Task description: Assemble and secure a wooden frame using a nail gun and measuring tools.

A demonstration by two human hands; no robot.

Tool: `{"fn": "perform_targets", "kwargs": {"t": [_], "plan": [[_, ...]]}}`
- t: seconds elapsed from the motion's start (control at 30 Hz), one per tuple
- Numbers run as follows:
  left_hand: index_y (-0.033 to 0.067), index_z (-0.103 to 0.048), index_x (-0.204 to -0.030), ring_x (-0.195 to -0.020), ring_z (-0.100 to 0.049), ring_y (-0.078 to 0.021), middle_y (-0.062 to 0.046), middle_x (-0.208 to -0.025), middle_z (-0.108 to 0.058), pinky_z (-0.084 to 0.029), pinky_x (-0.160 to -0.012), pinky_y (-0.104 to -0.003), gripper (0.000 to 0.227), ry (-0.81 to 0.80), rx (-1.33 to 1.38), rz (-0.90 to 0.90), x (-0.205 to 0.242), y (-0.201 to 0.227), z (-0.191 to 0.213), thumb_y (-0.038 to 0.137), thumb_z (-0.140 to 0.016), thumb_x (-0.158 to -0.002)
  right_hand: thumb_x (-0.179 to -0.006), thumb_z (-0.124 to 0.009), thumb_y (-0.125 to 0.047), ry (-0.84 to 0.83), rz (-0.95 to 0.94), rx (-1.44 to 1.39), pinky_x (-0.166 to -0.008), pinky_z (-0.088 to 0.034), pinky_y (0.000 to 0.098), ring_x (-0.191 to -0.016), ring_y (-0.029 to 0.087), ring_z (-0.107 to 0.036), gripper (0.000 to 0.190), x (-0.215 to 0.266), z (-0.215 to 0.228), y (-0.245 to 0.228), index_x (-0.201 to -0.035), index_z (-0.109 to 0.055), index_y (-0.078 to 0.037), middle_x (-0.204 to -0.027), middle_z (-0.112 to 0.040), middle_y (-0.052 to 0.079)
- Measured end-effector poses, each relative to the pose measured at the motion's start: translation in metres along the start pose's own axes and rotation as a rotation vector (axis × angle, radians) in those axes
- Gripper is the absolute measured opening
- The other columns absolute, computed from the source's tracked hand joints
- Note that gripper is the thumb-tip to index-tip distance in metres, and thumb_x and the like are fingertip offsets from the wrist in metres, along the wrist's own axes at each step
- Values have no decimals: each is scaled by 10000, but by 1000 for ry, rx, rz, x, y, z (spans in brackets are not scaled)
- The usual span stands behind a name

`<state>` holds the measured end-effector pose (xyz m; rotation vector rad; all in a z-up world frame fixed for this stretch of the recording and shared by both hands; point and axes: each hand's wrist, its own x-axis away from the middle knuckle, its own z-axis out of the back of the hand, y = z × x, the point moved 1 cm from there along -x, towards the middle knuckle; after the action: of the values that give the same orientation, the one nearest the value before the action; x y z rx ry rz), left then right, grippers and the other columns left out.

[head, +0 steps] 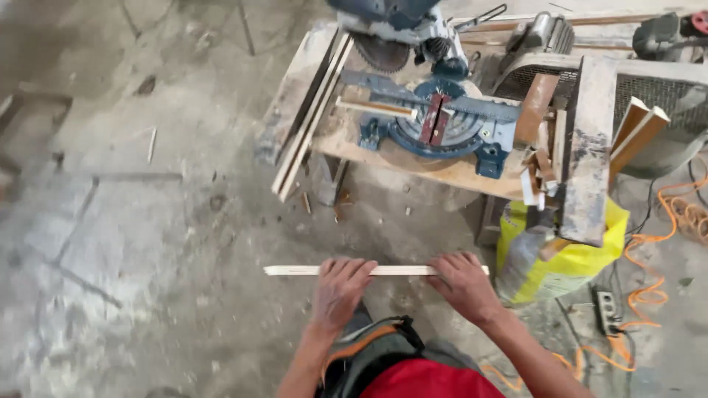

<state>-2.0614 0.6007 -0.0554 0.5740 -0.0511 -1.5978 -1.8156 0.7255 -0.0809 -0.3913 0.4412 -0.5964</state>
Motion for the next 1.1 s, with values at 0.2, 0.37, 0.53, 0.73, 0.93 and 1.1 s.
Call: {"fn": "perform_targets", "kwargs": {"t": [0.2,0.37,0.53,0.73,0.93,1.1], "plan": [[153,-698,-1128,-1082,-637,-236,-30,-1105,-709,-415,-977,-460,219,8,23,-175,-108,-118,-45,172,-702,-910,-808,-754,-251,43,-206,177,-855,-443,452,-989,267,-624,285,-90,-40,40,-1061,-705,-128,-1025,-705,39],[103,-668,-1224,-1069,-630,-232,-46,-1153,-704,-408,-904,-434,324,-139,126,-339,-209,-186,-91,176,-678,-909,-980,-595,-368,37,-402,230,-989,-453,504,-1063,301,-624,313,-157,-47,122,-1160,-731,-150,-1080,-702,88],[111,-648,-1232,-1115,-626,-232,-50,-1184,-692,-414,-963,-430,314,-157,87,-411,-269,-245,-102,152,-667,-921,-1083,-459,-446,-130,-909,85,-1010,-490,474,-1202,359,-615,430,-229,-25,225,-1283,-684,-140,-1265,-677,156],[94,-637,-1253,-1141,-613,-255,-61,-1195,-669,-408,-1006,-446,362,-134,54,-417,-327,-295,-115,119,-658,-892,-932,-518,-221,-101,-314,285,-1045,-461,450,-1291,343,-549,525,-276,-83,348,-1429,-567,-59,-1401,-622,153],[86,-632,-1235,-1112,-609,-271,-64,-1168,-661,-415,-984,-459,335,-145,82,-377,-362,-329,-141,139,-682,-908,-1017,-507,-297,-334,-438,563,-958,-478,456,-915,265,-680,295,-312,-39,308,-1169,-631,-77,-1007,-716,110],[89,-658,-1249,-1094,-607,-275,-74,-1193,-670,-429,-980,-474,355,-85,69,-382,-393,-337,-172,112,-685,-896,-1096,-512,-354,-344,-900,617,-789,-554,410,-629,205,-647,365,-296,-29,265,-872,-717,-153,-697,-664,37]]}}
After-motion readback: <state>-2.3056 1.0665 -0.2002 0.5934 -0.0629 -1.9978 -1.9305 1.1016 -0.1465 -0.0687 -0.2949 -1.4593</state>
